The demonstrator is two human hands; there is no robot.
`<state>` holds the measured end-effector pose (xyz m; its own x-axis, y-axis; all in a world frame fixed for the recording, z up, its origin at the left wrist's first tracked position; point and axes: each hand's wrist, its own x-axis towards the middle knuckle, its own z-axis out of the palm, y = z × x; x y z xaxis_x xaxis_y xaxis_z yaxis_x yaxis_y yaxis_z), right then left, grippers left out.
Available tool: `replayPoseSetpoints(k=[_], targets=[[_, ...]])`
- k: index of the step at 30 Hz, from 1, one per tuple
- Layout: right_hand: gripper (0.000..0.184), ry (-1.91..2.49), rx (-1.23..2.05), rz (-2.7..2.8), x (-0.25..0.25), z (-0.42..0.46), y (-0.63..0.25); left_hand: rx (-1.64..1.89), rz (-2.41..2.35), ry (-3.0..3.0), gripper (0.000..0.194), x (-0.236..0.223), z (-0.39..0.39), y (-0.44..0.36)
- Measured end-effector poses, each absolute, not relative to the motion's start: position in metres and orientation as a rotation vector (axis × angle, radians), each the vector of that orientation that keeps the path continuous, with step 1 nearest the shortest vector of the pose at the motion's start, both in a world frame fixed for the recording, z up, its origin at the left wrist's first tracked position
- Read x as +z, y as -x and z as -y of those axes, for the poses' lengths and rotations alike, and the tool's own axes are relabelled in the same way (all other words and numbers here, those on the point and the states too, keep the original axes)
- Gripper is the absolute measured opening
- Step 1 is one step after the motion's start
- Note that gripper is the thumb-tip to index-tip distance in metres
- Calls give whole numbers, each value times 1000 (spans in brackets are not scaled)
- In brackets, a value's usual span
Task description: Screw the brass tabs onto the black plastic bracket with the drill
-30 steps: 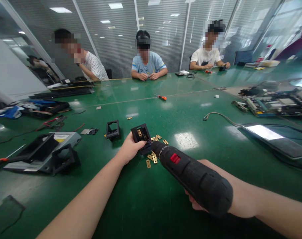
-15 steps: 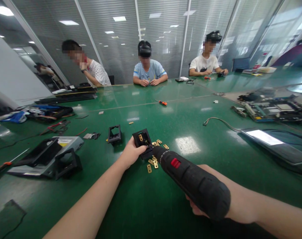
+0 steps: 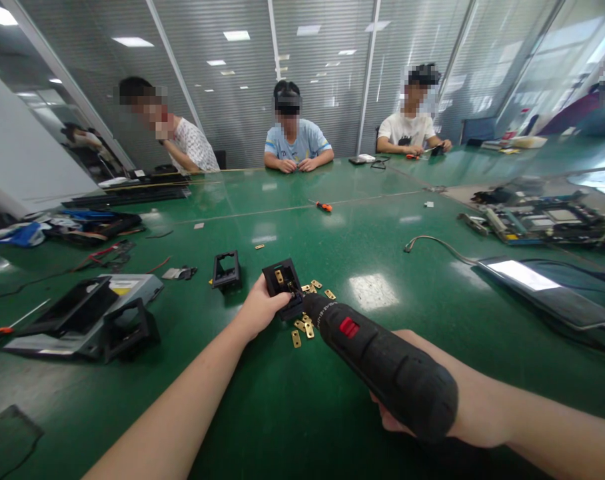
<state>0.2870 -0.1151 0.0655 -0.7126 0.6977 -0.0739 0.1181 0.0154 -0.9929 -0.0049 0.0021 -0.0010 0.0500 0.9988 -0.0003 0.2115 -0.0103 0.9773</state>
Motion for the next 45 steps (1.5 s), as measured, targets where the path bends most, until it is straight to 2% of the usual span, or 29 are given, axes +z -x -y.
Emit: replayPoseSetpoints(k=[5,20,33,40,45], targets=[[38,826,1779,1785,57,116,-290,1074,-1309,-1398,53,-3,-3,5],[28,818,1772,1770,70,117,-283,1077,-1310,-1386,52,-4,-4,5],[31,777,1780,1749,69,114,-284,1086,-1305,-1374,58,-5,-5,5],[37,797,1816,1690,64,114,-285,1081,-1292,-1411,53,-2,-4,4],[33,775,1820,1713,66,113,-286,1073,-1297,-1399,54,-2,-4,4]])
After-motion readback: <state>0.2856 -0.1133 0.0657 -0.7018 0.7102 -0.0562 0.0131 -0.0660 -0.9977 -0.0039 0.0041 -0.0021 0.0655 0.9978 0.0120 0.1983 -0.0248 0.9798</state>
